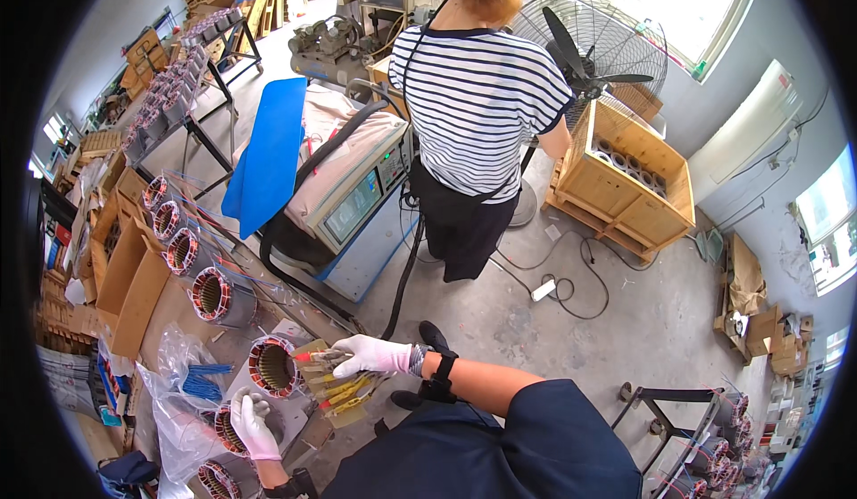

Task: Wiring and assembling electrical motor stators on a factory floor.

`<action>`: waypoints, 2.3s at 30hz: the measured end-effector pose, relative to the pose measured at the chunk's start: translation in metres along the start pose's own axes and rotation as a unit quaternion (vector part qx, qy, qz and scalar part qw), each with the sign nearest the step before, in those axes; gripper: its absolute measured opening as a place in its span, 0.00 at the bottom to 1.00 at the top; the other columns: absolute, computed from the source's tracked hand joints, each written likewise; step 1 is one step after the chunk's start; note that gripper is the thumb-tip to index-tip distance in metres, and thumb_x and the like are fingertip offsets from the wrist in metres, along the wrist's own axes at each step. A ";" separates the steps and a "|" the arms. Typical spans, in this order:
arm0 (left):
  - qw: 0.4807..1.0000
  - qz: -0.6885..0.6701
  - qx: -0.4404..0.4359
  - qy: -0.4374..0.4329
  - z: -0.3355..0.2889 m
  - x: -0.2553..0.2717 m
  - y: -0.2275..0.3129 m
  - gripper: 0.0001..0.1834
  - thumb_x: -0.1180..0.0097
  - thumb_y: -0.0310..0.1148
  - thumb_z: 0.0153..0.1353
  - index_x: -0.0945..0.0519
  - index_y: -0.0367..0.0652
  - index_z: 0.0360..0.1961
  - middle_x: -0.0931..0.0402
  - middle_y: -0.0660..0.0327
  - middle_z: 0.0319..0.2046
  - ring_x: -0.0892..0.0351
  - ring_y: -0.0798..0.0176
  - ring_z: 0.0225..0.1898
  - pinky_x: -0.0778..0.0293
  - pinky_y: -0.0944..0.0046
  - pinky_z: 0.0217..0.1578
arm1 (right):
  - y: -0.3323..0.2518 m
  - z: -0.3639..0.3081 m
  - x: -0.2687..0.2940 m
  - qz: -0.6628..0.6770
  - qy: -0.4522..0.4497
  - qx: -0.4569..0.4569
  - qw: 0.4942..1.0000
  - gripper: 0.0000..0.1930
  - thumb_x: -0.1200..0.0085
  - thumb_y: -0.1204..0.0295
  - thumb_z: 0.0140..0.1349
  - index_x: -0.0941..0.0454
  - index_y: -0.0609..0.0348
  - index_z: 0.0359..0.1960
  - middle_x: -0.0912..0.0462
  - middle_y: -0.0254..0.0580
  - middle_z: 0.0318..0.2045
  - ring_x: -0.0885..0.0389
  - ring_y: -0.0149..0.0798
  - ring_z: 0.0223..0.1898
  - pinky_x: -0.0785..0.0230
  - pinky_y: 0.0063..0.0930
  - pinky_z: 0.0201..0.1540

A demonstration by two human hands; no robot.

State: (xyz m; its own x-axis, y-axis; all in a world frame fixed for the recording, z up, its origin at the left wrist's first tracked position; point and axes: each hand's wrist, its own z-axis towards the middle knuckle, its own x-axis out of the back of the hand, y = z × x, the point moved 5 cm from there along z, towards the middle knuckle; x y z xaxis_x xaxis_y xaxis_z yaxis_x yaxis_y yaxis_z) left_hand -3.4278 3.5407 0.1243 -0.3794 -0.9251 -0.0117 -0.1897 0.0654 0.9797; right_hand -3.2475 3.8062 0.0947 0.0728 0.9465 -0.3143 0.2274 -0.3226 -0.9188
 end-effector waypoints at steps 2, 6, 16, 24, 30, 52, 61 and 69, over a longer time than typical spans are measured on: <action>1.000 0.000 0.001 0.000 0.001 -0.001 0.000 0.12 0.52 0.31 0.73 0.24 0.39 0.53 0.23 0.65 0.35 0.25 0.75 0.30 0.28 0.75 0.33 | 0.000 0.000 0.000 0.008 -0.002 0.006 1.000 0.36 0.32 0.57 0.60 0.30 0.70 0.62 0.19 0.45 0.54 0.24 0.34 0.54 0.31 0.32 0.60; 1.000 0.007 0.001 0.006 0.002 0.001 0.000 0.12 0.52 0.32 0.73 0.24 0.38 0.52 0.23 0.65 0.35 0.25 0.74 0.30 0.28 0.75 0.33 | -0.001 0.000 0.000 0.004 -0.003 0.001 1.000 0.36 0.32 0.57 0.60 0.30 0.69 0.63 0.19 0.45 0.54 0.24 0.34 0.54 0.31 0.32 0.60; 1.000 0.008 -0.001 0.004 -0.002 -0.001 0.002 0.13 0.53 0.31 0.74 0.24 0.37 0.53 0.23 0.63 0.36 0.24 0.73 0.31 0.27 0.73 0.35 | 0.012 0.004 0.003 -0.014 0.010 0.015 1.000 0.36 0.33 0.56 0.60 0.30 0.70 0.62 0.20 0.47 0.54 0.24 0.36 0.54 0.32 0.33 0.59; 1.000 -0.006 0.012 0.018 -0.006 0.000 -0.001 0.12 0.52 0.31 0.73 0.22 0.39 0.51 0.22 0.65 0.35 0.24 0.74 0.30 0.27 0.73 0.34 | 0.015 0.002 0.002 -0.010 0.008 0.007 1.000 0.37 0.33 0.54 0.60 0.30 0.70 0.62 0.20 0.49 0.55 0.24 0.38 0.56 0.33 0.32 0.61; 1.000 -0.005 0.016 0.018 -0.008 -0.001 -0.002 0.11 0.52 0.30 0.73 0.22 0.39 0.51 0.22 0.65 0.35 0.23 0.74 0.30 0.27 0.74 0.34 | 0.006 0.000 0.001 -0.007 0.005 -0.005 1.000 0.36 0.33 0.56 0.60 0.30 0.69 0.62 0.20 0.48 0.56 0.24 0.38 0.57 0.33 0.32 0.62; 0.998 0.030 0.023 0.042 -0.026 -0.002 0.006 0.13 0.50 0.30 0.70 0.19 0.34 0.48 0.17 0.59 0.37 0.18 0.69 0.34 0.22 0.68 0.39 | -0.004 0.003 -0.007 0.050 0.000 -0.052 0.997 0.34 0.33 0.68 0.61 0.33 0.70 0.66 0.24 0.50 0.61 0.28 0.40 0.64 0.36 0.34 0.67; 0.997 -0.015 0.070 -0.013 -0.032 -0.007 -0.014 0.12 0.50 0.28 0.71 0.21 0.36 0.51 0.17 0.61 0.38 0.19 0.71 0.35 0.24 0.71 0.40 | -0.001 0.007 0.000 -0.020 0.030 -0.052 0.998 0.32 0.32 0.65 0.60 0.30 0.70 0.61 0.21 0.43 0.55 0.25 0.33 0.58 0.35 0.30 0.64; 0.997 -0.002 0.082 -0.009 -0.039 0.000 -0.024 0.13 0.52 0.29 0.72 0.22 0.35 0.51 0.19 0.62 0.37 0.20 0.72 0.33 0.24 0.71 0.38 | -0.009 0.009 -0.010 -0.011 0.031 -0.058 0.998 0.38 0.31 0.60 0.58 0.32 0.72 0.64 0.22 0.45 0.57 0.26 0.34 0.58 0.37 0.30 0.65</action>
State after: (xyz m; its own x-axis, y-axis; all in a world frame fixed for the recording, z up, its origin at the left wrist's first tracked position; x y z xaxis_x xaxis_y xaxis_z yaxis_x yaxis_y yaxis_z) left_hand -3.3883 3.5241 0.1084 -0.3946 -0.9187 -0.0199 -0.3360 0.1242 0.9336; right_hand -3.2590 3.7994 0.1043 0.1256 0.9527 -0.2766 0.3406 -0.3033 -0.8900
